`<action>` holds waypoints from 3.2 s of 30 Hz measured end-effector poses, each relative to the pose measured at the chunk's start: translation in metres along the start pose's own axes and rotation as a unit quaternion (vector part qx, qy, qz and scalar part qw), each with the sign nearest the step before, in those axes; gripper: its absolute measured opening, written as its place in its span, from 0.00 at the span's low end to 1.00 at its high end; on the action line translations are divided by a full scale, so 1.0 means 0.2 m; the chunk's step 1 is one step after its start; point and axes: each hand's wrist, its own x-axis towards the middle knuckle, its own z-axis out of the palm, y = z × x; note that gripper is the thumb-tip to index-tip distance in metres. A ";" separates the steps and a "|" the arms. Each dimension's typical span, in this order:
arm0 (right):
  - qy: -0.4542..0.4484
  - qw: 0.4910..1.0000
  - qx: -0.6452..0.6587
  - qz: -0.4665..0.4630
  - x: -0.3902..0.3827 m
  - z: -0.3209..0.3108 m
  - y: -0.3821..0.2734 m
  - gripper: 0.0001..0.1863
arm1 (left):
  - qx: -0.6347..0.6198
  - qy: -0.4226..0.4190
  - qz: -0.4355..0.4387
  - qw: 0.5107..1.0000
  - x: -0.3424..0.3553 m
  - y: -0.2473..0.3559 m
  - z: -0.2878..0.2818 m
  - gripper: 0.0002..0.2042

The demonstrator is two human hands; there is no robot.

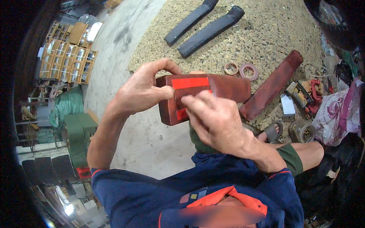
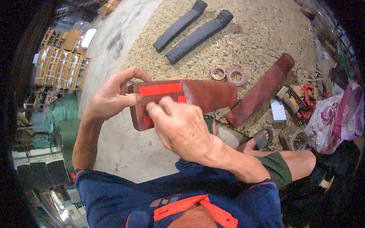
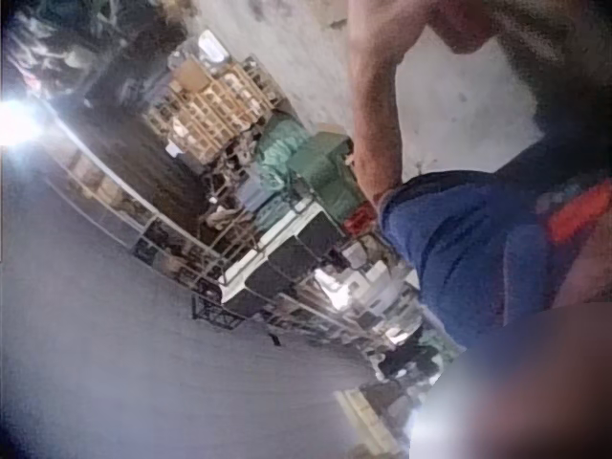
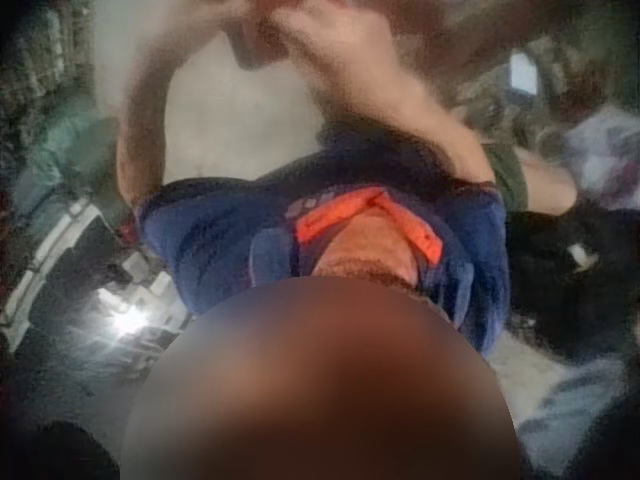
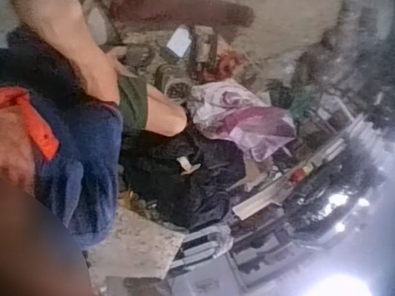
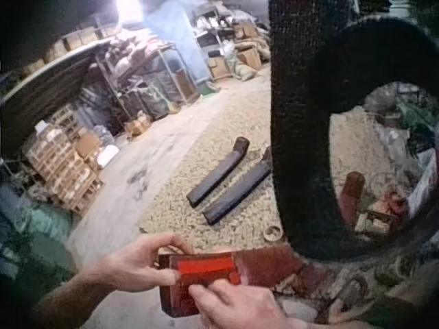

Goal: The person sits on the floor and uses a staple gun to attach a white foam pad to a reddish-brown furniture leg. They then apply red tape along the edges of the leg, cutting and smoothing it with scissors.

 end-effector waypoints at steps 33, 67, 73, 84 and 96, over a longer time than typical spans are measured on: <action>-0.001 0.961 0.264 0.078 0.19 0.09 0.21 0.03 | -0.107 0.005 0.018 0.994 -0.03 -0.05 0.05 0.23; -0.252 0.936 0.244 0.021 -0.52 0.46 -0.01 0.13 | -0.208 0.185 0.093 0.956 0.14 -0.33 -0.11 0.16; -0.143 0.968 0.193 0.072 -0.40 0.34 -0.03 0.15 | -0.193 0.250 0.301 0.900 0.18 -0.42 0.07 0.12; 0.103 0.994 0.038 0.004 0.06 0.18 -0.03 0.14 | 0.044 0.203 0.451 0.868 0.11 -0.36 0.05 0.11; 0.050 0.998 -0.013 0.032 0.13 0.13 -0.07 0.15 | 0.044 0.197 0.484 0.851 0.15 -0.39 0.11 0.21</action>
